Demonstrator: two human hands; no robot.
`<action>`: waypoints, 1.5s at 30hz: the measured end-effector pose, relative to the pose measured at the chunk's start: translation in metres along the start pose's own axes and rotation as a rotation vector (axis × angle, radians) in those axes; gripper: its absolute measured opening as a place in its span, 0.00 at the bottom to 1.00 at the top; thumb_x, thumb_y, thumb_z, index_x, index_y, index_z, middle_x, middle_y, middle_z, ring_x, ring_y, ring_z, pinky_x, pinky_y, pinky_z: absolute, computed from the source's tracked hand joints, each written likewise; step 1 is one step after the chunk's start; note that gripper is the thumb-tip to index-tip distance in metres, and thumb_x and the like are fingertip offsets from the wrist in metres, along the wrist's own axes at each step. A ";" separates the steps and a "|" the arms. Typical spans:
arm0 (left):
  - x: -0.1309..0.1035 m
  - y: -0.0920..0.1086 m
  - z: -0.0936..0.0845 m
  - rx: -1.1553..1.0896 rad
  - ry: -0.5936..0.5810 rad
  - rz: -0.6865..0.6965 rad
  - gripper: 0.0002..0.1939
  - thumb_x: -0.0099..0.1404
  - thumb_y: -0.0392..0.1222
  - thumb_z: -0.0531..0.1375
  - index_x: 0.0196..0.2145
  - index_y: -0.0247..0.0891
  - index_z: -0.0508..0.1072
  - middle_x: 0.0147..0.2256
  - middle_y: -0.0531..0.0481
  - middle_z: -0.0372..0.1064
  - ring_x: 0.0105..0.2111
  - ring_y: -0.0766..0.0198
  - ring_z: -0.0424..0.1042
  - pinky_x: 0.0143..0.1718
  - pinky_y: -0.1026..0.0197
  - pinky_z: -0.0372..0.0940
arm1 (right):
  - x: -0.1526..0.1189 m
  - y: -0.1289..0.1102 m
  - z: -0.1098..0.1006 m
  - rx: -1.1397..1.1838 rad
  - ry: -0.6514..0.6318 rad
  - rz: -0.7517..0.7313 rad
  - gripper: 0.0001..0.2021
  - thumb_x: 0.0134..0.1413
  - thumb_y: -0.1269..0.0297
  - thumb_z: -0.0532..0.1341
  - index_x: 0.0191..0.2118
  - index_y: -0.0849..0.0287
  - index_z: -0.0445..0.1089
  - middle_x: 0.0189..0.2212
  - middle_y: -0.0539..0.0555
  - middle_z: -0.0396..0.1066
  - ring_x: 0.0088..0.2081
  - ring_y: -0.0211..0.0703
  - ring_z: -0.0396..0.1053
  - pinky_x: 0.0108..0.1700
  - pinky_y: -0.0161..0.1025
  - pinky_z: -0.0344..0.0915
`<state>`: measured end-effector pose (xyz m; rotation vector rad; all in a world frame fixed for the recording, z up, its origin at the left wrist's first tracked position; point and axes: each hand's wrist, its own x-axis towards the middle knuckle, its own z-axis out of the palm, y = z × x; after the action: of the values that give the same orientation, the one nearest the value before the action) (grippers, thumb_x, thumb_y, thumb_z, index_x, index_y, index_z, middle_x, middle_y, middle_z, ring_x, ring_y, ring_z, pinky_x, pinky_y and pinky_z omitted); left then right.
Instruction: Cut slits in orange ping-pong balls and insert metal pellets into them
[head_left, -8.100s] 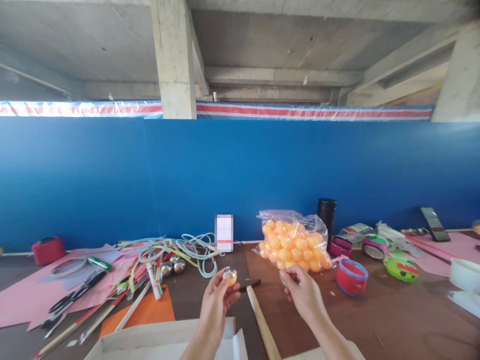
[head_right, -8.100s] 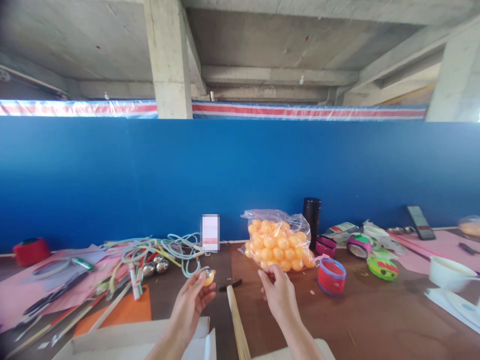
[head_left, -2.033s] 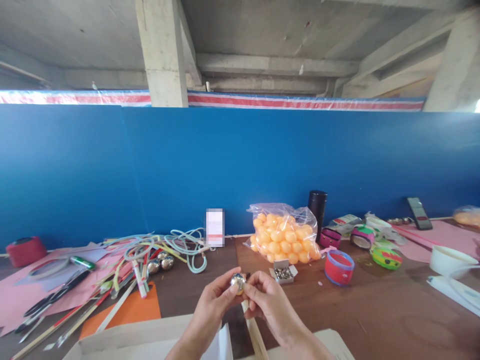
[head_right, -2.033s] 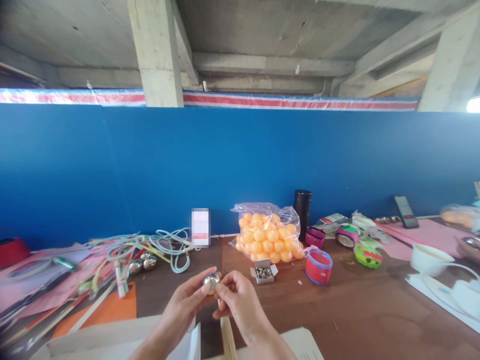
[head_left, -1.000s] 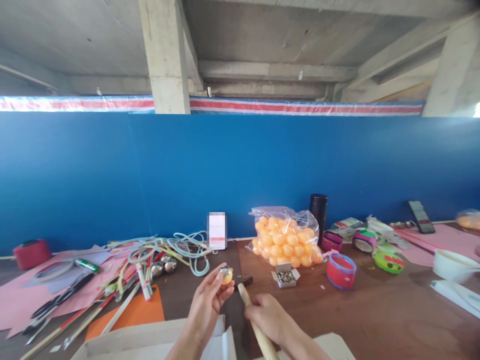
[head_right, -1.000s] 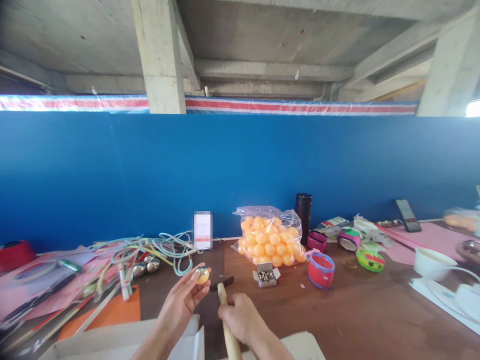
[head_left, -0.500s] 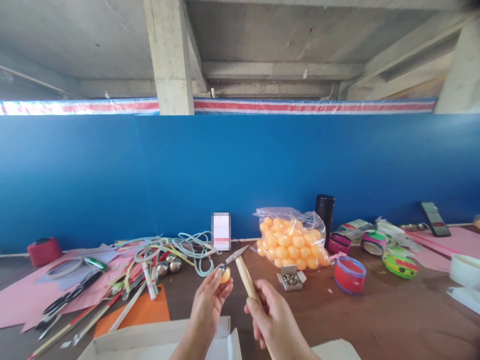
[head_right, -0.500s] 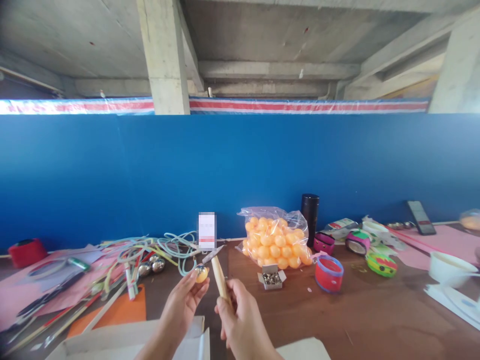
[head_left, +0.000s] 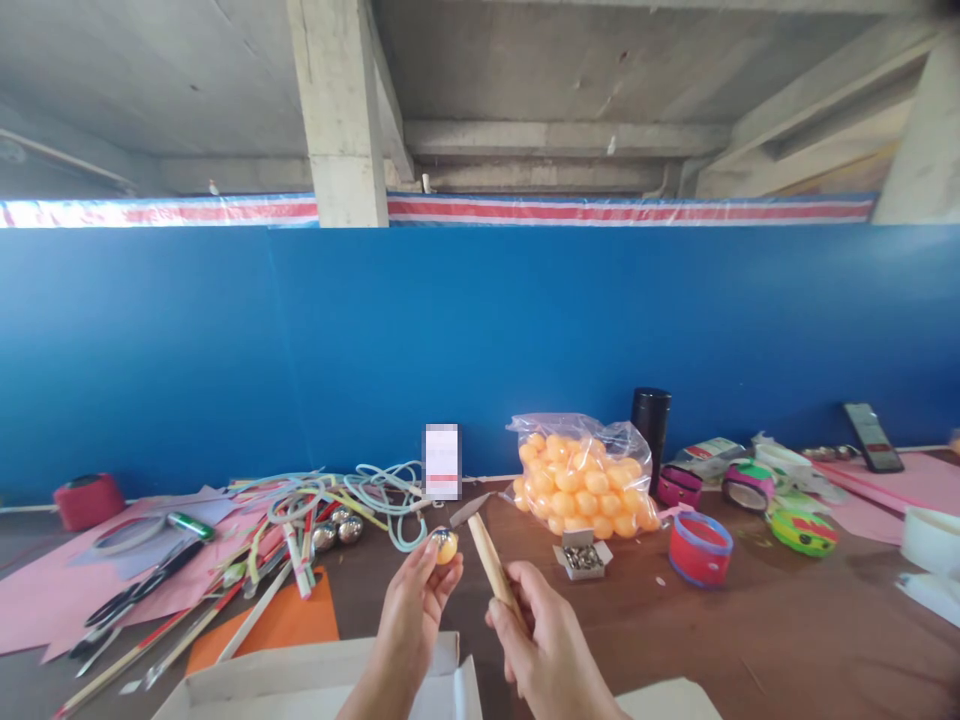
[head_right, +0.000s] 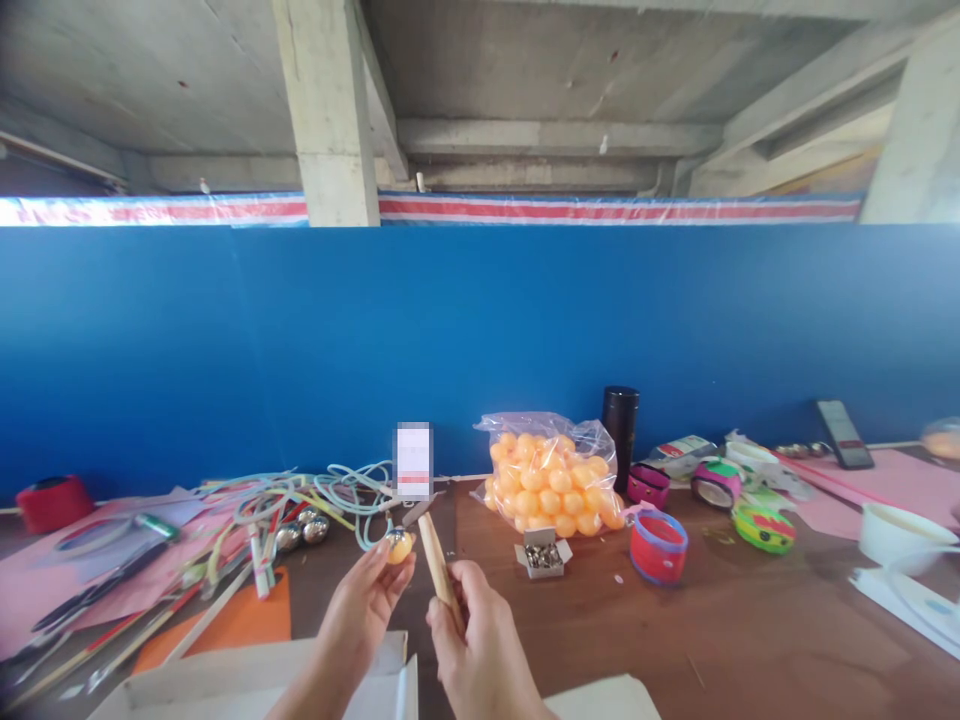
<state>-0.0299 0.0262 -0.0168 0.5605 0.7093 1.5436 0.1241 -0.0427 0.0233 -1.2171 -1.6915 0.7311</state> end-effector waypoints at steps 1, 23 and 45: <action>0.000 0.000 0.000 -0.006 -0.002 0.002 0.10 0.54 0.34 0.61 0.37 0.32 0.71 0.34 0.42 0.74 0.33 0.62 0.74 0.38 0.60 0.69 | 0.000 0.001 0.000 -0.004 0.000 -0.004 0.06 0.55 0.63 0.52 0.36 0.58 0.61 0.25 0.49 0.69 0.20 0.35 0.65 0.23 0.30 0.59; 0.000 0.000 0.001 0.024 -0.016 0.018 0.12 0.54 0.35 0.62 0.38 0.33 0.70 0.35 0.43 0.73 0.33 0.61 0.74 0.38 0.59 0.69 | 0.000 -0.001 0.000 -0.044 0.004 -0.010 0.06 0.55 0.63 0.52 0.36 0.58 0.61 0.25 0.50 0.67 0.24 0.37 0.67 0.26 0.30 0.61; 0.003 -0.002 -0.002 0.026 0.004 0.028 0.12 0.55 0.36 0.62 0.38 0.33 0.70 0.35 0.42 0.73 0.33 0.62 0.74 0.37 0.59 0.68 | -0.001 -0.002 0.000 -0.029 0.027 -0.048 0.06 0.56 0.62 0.52 0.36 0.58 0.61 0.24 0.50 0.67 0.22 0.36 0.65 0.24 0.30 0.60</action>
<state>-0.0302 0.0288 -0.0195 0.5886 0.7286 1.5636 0.1232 -0.0443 0.0249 -1.1971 -1.7086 0.6609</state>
